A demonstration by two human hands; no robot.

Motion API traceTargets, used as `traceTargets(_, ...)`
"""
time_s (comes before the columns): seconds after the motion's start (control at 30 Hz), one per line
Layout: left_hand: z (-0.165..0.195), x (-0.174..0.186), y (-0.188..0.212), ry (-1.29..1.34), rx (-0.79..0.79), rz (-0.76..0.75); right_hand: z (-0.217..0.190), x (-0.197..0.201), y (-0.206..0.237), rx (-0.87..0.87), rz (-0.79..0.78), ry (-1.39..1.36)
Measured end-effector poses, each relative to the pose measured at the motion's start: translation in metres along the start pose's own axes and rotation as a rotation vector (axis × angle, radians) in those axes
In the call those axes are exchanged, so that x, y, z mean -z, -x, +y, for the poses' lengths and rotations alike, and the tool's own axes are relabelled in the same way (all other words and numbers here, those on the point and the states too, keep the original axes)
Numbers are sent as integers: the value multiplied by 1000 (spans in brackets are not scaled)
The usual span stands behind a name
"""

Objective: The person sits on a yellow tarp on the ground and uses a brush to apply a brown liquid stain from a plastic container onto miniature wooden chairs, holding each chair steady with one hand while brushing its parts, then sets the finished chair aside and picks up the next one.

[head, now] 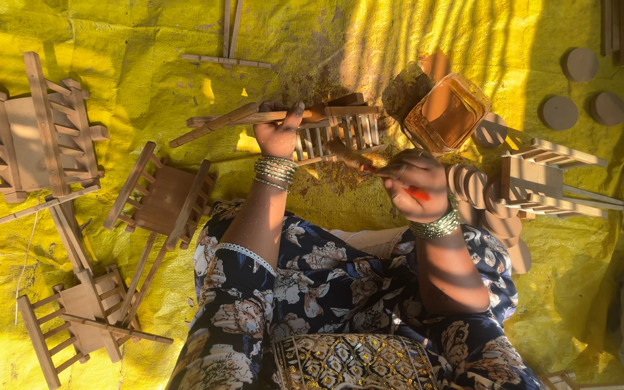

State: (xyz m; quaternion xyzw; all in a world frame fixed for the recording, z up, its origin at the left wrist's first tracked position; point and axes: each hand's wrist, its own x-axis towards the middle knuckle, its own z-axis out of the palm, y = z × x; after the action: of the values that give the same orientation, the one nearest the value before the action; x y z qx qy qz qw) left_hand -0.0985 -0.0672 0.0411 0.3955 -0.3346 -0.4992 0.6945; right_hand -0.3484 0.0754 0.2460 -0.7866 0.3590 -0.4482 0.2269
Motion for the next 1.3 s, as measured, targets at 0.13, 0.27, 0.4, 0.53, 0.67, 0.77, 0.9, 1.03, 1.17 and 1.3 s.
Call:
traceTargets(0.13,2,1,-12,682,334,94,-3,-3,-11,166,-2,199)
traceTargets(0.27,1,-4,-8,-59,-11,77,-3,-4,-16,127,18,120)
traceTargets(0.4,4,-6,-10,226,92,30,-1,-1,-17,85,-87,28)
traceTargets(0.53,6,-4,-7,-210,-57,78,0,-2,-11,119,63,219)
traceTargets(0.67,12,-7,-3,-232,-53,58,5,-9,-8,65,-34,108)
traceTargets(0.77,20,-10,-1,-310,-132,39,10,-7,-9,89,-42,102)
traceTargets(0.9,26,-11,-1,-317,-152,12,10,-2,-7,42,54,84)
traceTargets(1.03,17,-8,-7,210,103,-88,9,-11,-2,-6,4,256)
traceTargets(1.17,5,-1,-18,932,420,-135,11,-5,1,-98,-2,137)
traceTargets(1.3,2,2,-15,920,400,-128,7,14,6,-52,127,71)
